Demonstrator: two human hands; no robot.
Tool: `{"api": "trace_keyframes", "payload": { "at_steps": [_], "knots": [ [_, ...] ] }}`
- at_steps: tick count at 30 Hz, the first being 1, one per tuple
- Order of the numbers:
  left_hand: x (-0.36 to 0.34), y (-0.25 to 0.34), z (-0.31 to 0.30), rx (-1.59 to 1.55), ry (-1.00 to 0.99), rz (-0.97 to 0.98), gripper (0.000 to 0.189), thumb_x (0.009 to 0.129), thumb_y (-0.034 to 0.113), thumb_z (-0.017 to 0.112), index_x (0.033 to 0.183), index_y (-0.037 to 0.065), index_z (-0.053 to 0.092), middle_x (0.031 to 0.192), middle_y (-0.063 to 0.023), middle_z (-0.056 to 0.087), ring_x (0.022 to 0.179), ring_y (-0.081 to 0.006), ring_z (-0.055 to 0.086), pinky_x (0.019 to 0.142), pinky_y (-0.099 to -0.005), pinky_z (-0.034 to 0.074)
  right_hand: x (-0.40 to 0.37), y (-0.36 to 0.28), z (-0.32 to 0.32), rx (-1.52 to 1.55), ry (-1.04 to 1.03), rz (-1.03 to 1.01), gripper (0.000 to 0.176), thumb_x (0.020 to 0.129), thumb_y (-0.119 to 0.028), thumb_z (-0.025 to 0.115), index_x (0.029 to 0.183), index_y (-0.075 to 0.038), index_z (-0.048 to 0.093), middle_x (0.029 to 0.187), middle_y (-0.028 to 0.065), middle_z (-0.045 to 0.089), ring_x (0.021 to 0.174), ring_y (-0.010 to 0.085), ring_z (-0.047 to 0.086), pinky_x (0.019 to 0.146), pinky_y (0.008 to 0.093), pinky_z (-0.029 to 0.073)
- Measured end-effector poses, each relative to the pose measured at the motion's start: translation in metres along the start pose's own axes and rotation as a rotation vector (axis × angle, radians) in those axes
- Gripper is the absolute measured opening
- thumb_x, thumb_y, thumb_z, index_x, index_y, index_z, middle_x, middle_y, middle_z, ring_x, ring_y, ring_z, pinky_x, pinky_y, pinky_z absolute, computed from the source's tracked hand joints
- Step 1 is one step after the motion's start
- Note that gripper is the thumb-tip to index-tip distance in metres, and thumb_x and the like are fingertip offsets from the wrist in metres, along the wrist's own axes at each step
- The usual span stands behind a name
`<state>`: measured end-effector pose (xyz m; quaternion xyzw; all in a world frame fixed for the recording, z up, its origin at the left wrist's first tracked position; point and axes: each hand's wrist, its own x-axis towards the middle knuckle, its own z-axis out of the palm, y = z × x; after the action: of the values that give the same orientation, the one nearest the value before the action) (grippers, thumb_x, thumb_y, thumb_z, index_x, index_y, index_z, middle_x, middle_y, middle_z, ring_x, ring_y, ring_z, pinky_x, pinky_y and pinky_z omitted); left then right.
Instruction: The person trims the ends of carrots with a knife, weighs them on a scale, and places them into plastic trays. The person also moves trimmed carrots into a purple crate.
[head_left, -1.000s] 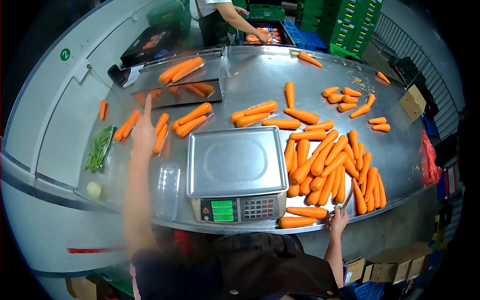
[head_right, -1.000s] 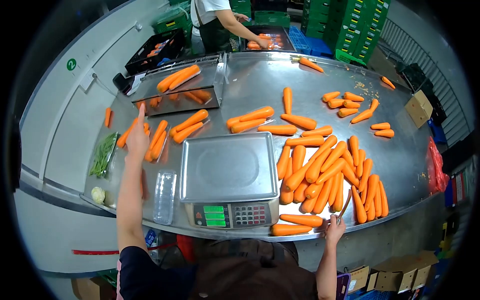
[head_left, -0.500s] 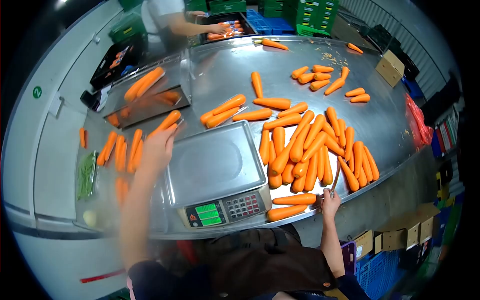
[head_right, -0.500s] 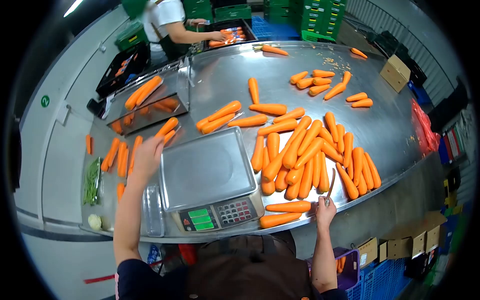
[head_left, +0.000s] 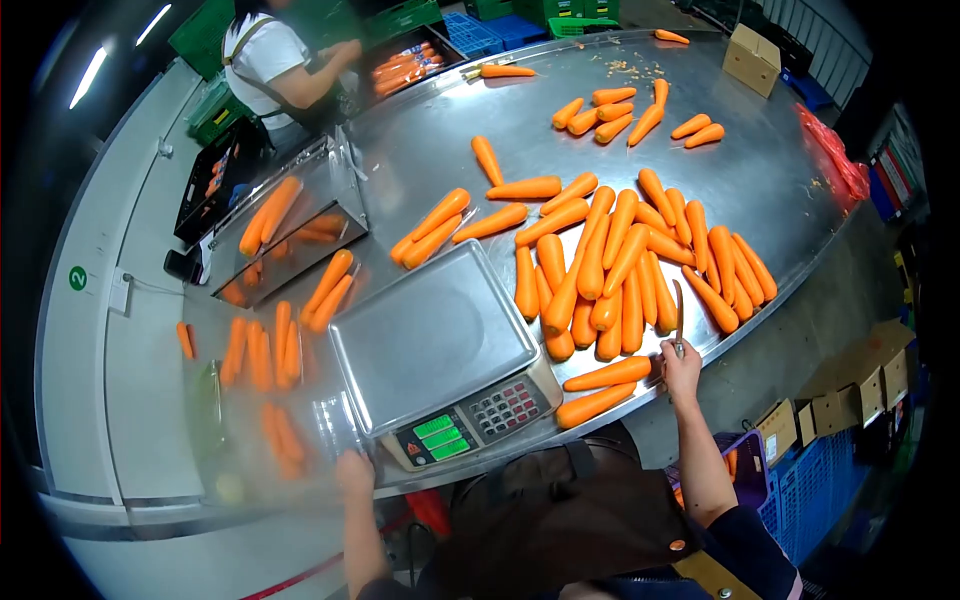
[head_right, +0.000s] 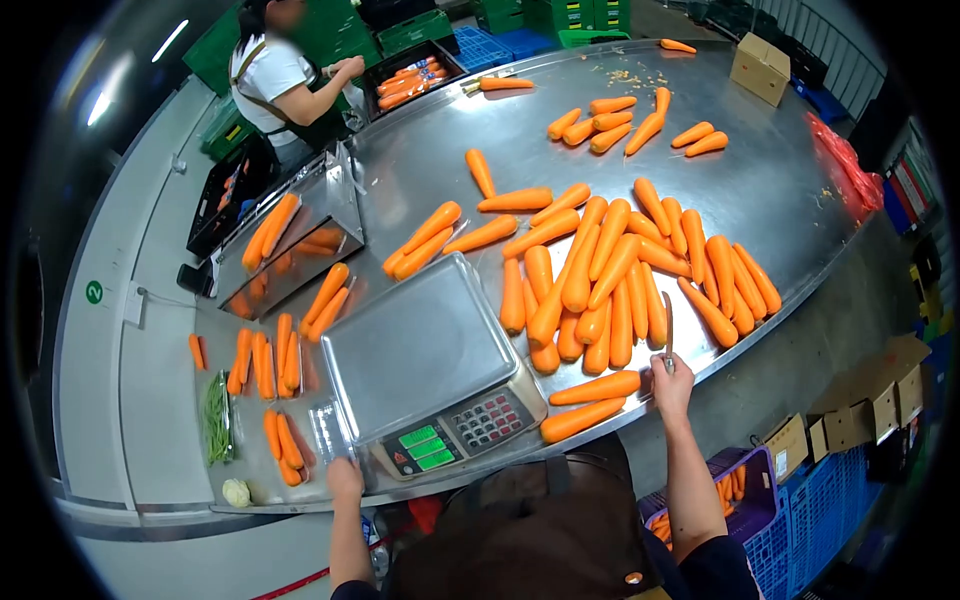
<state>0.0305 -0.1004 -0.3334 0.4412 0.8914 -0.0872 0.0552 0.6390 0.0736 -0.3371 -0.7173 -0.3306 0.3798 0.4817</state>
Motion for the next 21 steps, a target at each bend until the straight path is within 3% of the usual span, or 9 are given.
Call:
{"api": "trace_keyframes", "payload": {
  "at_steps": [4,6,7,10,13,15,16,17,21],
  "knots": [
    [0.023,-0.026,0.044,0.039,0.036,0.055,0.034,0.085,0.03,0.069,0.097,-0.002,0.07,0.095,-0.0226,0.069,0.088,-0.0384,0.067,0.077,-0.0473,0.052,-0.001,-0.004,-0.001,-0.011,-0.012,0.027,0.016,0.09,-0.016,0.065,0.09,0.0,0.064,0.058,0.0006,0.056,0.042,0.0064,0.046,0.04,0.023,0.034],
    [0.019,-0.004,0.0,0.055,-0.083,0.045,0.034,0.083,0.029,0.07,0.097,-0.001,0.07,0.096,-0.0216,0.069,0.09,-0.0366,0.067,0.078,-0.0467,0.052,0.002,0.006,-0.004,-0.011,0.018,0.027,0.015,0.09,-0.016,0.065,0.089,-0.001,0.065,0.059,-0.0003,0.055,0.043,0.0063,0.045,0.04,0.0232,0.033],
    [0.018,0.004,-0.019,0.071,-0.142,0.048,0.033,0.082,0.028,0.071,0.098,-0.001,0.07,0.097,-0.0212,0.069,0.091,-0.0356,0.067,0.078,-0.0465,0.052,-0.003,0.002,-0.006,-0.05,0.013,0.028,0.017,0.089,-0.018,0.063,0.089,0.0,0.065,0.06,0.0011,0.058,0.046,0.0081,0.05,0.043,0.0251,0.039],
    [0.022,-0.016,-0.014,-0.096,0.071,0.044,0.029,0.077,0.026,0.076,0.077,-0.002,0.068,0.071,-0.0161,0.068,0.068,-0.0319,0.067,0.065,-0.0432,0.051,-0.011,-0.01,0.0,-0.077,0.025,0.009,0.019,0.089,-0.019,0.062,0.09,0.0,0.066,0.062,0.0029,0.062,0.051,0.0098,0.057,0.048,0.0268,0.046],
    [0.028,-0.051,0.004,-0.264,0.181,0.187,0.029,0.078,0.024,0.076,0.075,-0.002,0.063,0.058,-0.0106,0.059,0.054,-0.0215,0.058,0.055,-0.0374,0.047,-0.01,-0.007,0.0,-0.03,0.014,0.015,0.019,0.088,-0.018,0.063,0.089,0.0,0.067,0.062,0.0032,0.063,0.052,0.0097,0.058,0.048,0.0268,0.046],
    [0.044,-0.081,0.011,-0.304,0.226,0.255,0.019,0.085,0.017,0.069,0.078,0.0,0.064,0.057,-0.0102,0.058,0.049,-0.0196,0.055,0.051,-0.0376,0.045,-0.011,-0.008,0.0,-0.029,0.015,0.01,0.02,0.088,-0.019,0.064,0.088,0.0,0.067,0.061,0.0027,0.061,0.052,0.0088,0.055,0.05,0.0268,0.045],
    [0.045,-0.081,-0.007,-0.391,0.21,0.093,0.018,0.087,0.015,0.066,0.079,0.0,0.063,0.059,-0.0101,0.059,0.047,-0.0193,0.054,0.05,-0.0374,0.045,-0.009,-0.003,-0.001,-0.037,0.017,0.04,0.022,0.087,-0.021,0.065,0.089,0.0,0.068,0.062,0.0027,0.061,0.054,0.0087,0.053,0.053,0.0272,0.045],
    [0.048,-0.077,-0.022,-0.352,0.307,0.15,0.016,0.088,0.013,0.065,0.081,0.0,0.063,0.062,-0.0104,0.06,0.049,-0.0202,0.055,0.052,-0.0373,0.046,-0.009,-0.001,-0.001,-0.049,0.023,0.043,0.022,0.087,-0.022,0.066,0.09,0.0,0.068,0.063,0.0031,0.061,0.056,0.0093,0.053,0.056,0.0276,0.045],
    [0.032,0.023,-0.112,-0.317,0.645,0.397,0.007,0.088,0.006,0.063,0.086,-0.001,0.062,0.072,-0.0116,0.061,0.062,-0.0237,0.059,0.061,-0.0358,0.048,-0.008,-0.001,-0.001,-0.09,0.017,-0.003,0.023,0.085,-0.022,0.065,0.091,0.0,0.068,0.066,0.0054,0.061,0.061,0.0118,0.054,0.064,0.0296,0.048]
  ]
}}
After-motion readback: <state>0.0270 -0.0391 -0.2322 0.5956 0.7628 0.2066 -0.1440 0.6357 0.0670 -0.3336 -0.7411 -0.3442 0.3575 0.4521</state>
